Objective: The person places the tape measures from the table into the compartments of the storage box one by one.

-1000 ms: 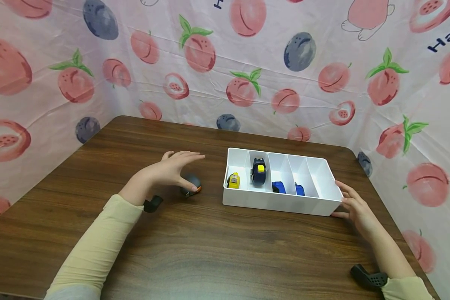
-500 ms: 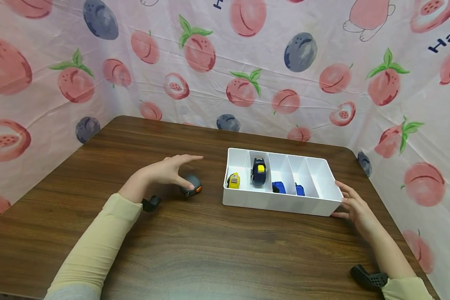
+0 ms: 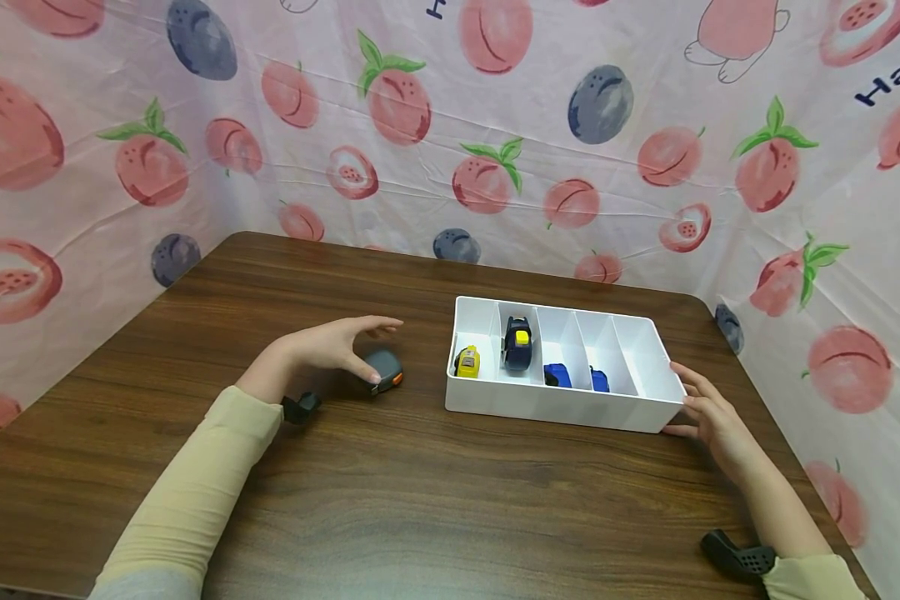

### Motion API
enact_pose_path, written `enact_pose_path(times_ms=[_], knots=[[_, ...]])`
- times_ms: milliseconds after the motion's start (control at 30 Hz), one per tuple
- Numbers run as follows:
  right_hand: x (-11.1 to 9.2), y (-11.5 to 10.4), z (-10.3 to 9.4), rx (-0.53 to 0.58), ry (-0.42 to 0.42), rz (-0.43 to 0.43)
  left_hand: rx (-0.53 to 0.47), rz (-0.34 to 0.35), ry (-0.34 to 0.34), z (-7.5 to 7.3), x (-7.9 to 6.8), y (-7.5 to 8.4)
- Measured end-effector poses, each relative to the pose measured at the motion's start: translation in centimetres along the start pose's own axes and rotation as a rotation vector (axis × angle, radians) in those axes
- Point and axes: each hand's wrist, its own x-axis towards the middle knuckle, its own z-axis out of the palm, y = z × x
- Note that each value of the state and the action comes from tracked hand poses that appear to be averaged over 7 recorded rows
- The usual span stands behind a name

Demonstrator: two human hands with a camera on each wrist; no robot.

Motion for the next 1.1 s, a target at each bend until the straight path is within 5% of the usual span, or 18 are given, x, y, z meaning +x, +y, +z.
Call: enact_pose_path(times_ms=[633,1100], knots=[[0.0,0.2,0.0,-0.013,0.004,-0.003,-0.128,-0.011,-0.072,-0.1,-0.3,-1.1],[0.0,0.1,0.0,-0.008,0.005,-0.012,-0.117,-0.039,-0.121,-0.2,-0.4,-1.8]])
